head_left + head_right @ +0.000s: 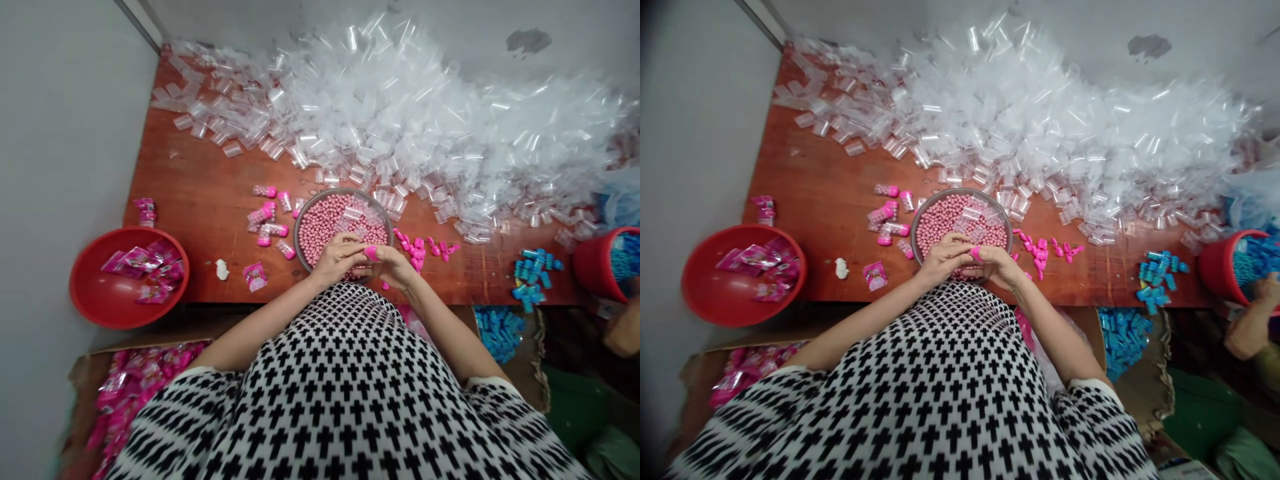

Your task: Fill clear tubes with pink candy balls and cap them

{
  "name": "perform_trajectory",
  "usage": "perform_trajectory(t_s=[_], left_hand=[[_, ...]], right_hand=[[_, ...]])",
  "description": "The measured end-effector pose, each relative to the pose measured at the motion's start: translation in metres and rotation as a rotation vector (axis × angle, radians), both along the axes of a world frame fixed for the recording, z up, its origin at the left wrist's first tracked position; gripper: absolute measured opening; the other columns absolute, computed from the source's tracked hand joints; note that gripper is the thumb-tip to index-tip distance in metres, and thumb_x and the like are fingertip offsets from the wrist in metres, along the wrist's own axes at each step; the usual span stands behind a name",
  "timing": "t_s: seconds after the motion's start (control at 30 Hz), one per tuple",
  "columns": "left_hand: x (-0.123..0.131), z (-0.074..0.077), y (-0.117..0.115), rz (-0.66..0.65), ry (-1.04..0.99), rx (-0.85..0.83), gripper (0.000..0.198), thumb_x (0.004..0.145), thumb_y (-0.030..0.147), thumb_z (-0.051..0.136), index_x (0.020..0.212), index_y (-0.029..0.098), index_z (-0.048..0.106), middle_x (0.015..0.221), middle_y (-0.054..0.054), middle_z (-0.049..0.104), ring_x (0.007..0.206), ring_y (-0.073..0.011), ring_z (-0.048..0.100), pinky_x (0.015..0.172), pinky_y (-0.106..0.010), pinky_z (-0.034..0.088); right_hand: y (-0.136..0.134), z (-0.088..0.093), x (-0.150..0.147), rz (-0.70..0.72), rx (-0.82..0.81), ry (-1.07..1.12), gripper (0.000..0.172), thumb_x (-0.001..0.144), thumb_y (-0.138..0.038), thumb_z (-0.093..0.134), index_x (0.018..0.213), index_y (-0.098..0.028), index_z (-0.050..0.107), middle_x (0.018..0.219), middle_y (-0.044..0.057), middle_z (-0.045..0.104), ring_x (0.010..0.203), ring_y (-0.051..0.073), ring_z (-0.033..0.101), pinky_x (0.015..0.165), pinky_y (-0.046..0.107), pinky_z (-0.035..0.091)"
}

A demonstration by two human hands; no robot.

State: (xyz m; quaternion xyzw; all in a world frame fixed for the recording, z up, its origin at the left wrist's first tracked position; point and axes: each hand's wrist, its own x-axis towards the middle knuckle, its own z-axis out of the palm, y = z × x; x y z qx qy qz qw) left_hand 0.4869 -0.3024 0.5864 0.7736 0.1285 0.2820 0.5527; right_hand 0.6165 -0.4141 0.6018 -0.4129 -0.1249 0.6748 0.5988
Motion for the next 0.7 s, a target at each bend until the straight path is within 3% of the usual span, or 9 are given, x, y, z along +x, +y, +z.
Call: perform_trajectory(t_s=[0.1, 0.2, 0.33, 0.47, 0.6, 0.7], left_hand=[[-0.001, -0.001, 0.000, 0.023, -0.014, 0.042, 0.021, 0.085, 0.030, 0.060, 0.099, 0.023, 0.073, 0.087, -0.006, 0.071, 0.100, -0.0195, 0.059, 0.089, -0.038, 0.048], [-0.002, 0.000, 0.002, 0.020, 0.001, 0.079, 0.022, 0.086, 0.030, 0.058, 0.100, 0.022, 0.073, 0.086, -0.006, 0.071, 0.099, -0.0201, 0.058, 0.089, -0.039, 0.048], [-0.005, -0.005, 0.003, -0.001, 0.075, 0.072, 0.021, 0.085, 0.031, 0.058, 0.098, 0.024, 0.073, 0.089, -0.005, 0.072, 0.102, -0.0213, 0.057, 0.092, -0.041, 0.046], [-0.021, -0.020, 0.011, -0.012, 0.156, -0.014, 0.023, 0.084, 0.034, 0.059, 0.099, 0.024, 0.073, 0.098, -0.005, 0.072, 0.101, -0.0210, 0.059, 0.095, -0.042, 0.044], [-0.048, -0.038, 0.047, 0.234, 0.197, -0.045, 0.028, 0.083, 0.039, 0.059, 0.103, 0.023, 0.071, 0.105, -0.006, 0.071, 0.102, -0.0218, 0.061, 0.098, -0.042, 0.043], [-0.062, -0.044, 0.083, 0.482, 0.262, 0.079, 0.032, 0.084, 0.040, 0.055, 0.109, 0.023, 0.069, 0.110, -0.008, 0.068, 0.107, -0.0244, 0.057, 0.103, -0.045, 0.039]], right_hand=[[0.007, -0.003, -0.011, -0.147, -0.058, 0.018, 0.019, 0.062, -0.034, 0.071, 0.071, -0.017, 0.066, 0.066, 0.001, 0.067, 0.068, 0.017, 0.064, 0.075, 0.042, 0.059], [0.012, -0.007, -0.016, -0.215, -0.135, 0.048, 0.019, 0.063, -0.036, 0.068, 0.070, -0.019, 0.064, 0.065, 0.000, 0.067, 0.064, 0.017, 0.063, 0.069, 0.042, 0.060], [0.015, -0.013, -0.023, -0.184, -0.164, 0.108, 0.016, 0.066, -0.034, 0.065, 0.074, -0.020, 0.062, 0.067, -0.001, 0.066, 0.068, 0.017, 0.063, 0.080, 0.043, 0.058], [0.017, -0.022, -0.033, -0.088, -0.150, 0.166, 0.024, 0.071, -0.041, 0.066, 0.086, -0.022, 0.063, 0.078, 0.000, 0.069, 0.082, 0.018, 0.064, 0.088, 0.042, 0.054], [0.015, -0.031, -0.028, -0.134, -0.174, 0.077, 0.036, 0.066, -0.041, 0.074, 0.097, -0.024, 0.065, 0.103, 0.001, 0.070, 0.092, 0.016, 0.064, 0.084, 0.033, 0.054], [0.008, -0.037, -0.014, -0.179, -0.196, 0.010, 0.033, 0.067, -0.038, 0.076, 0.094, -0.022, 0.067, 0.101, 0.003, 0.071, 0.087, 0.014, 0.066, 0.079, 0.029, 0.055]])
